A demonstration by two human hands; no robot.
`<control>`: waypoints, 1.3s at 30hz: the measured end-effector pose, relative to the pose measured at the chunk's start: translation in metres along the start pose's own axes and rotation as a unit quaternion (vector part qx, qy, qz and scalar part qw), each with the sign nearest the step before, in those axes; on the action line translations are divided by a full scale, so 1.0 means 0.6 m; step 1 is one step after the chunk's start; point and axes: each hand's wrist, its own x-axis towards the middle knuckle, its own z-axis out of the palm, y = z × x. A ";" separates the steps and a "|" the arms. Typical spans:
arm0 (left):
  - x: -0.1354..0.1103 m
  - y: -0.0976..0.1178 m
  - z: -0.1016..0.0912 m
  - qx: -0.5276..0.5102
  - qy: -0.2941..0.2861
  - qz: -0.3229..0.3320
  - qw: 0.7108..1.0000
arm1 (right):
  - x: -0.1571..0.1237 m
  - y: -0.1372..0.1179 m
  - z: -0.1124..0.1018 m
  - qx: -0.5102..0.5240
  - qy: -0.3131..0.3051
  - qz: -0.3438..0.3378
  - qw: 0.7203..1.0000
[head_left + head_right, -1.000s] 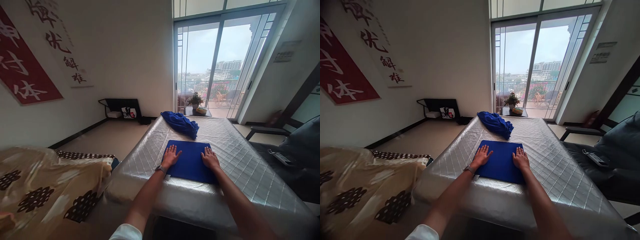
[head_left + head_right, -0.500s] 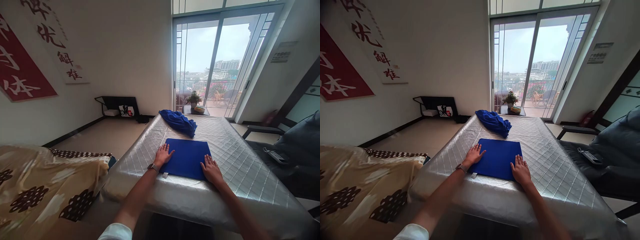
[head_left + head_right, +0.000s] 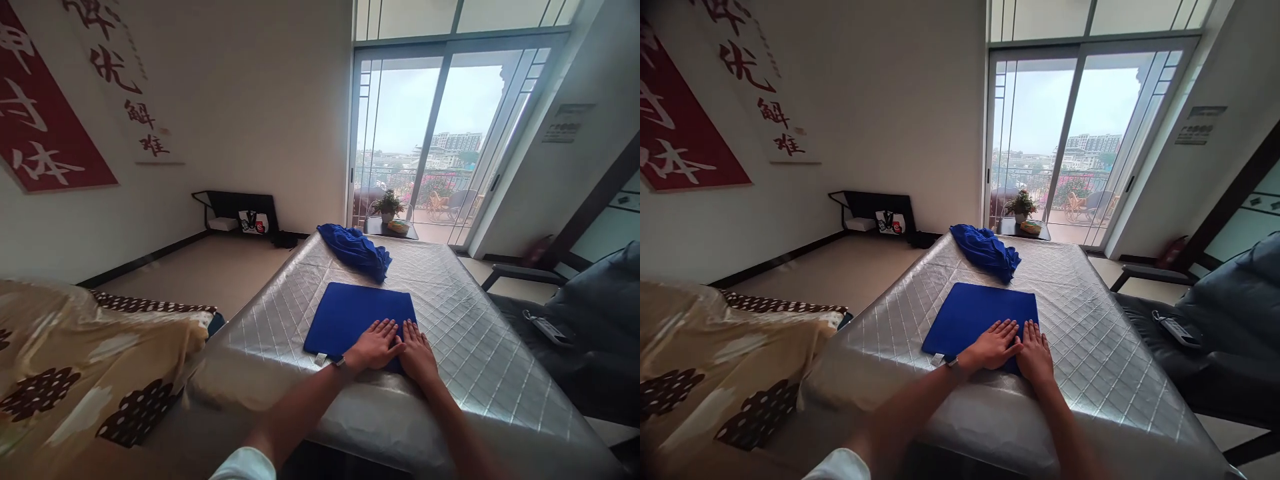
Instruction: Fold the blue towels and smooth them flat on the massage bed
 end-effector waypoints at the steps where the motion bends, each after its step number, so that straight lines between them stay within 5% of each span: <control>1: -0.019 -0.019 -0.008 0.003 -0.008 -0.009 1.000 | 0.000 -0.002 -0.001 0.005 0.003 0.007 1.000; 6: -0.127 -0.120 -0.042 0.032 0.009 -0.162 0.986 | 0.000 -0.010 -0.002 0.035 0.010 0.028 0.999; 10: -0.177 -0.152 -0.047 0.050 0.029 -0.216 0.975 | -0.005 -0.015 -0.010 0.031 0.018 0.025 0.999; 15: -0.182 -0.149 -0.046 0.049 0.036 -0.221 0.973 | -0.033 -0.020 -0.022 -0.021 0.078 0.005 0.997; 21: -0.173 -0.140 -0.056 0.072 0.031 -0.233 0.969 | -0.062 -0.008 0.008 0.023 -0.012 -0.007 1.000; 23: -0.156 -0.111 -0.052 0.081 0.056 -0.212 0.972 | -0.062 -0.006 0.016 0.034 -0.022 -0.004 0.999; 28: -0.075 0.015 -0.018 0.059 0.093 0.009 0.994 | -0.062 -0.006 0.011 0.020 -0.042 -0.001 0.999; 31: -0.034 0.061 -0.006 0.037 0.086 0.070 0.993 | -0.068 -0.007 0.004 -0.014 -0.045 -0.013 0.999; 34: -0.030 0.046 -0.008 0.007 0.055 0.065 0.996 | -0.071 -0.009 -0.002 -0.018 -0.045 -0.014 0.999; 39: -0.107 -0.060 -0.027 -0.007 0.008 -0.061 0.998 | -0.068 -0.012 0.002 0.003 -0.031 0.007 0.999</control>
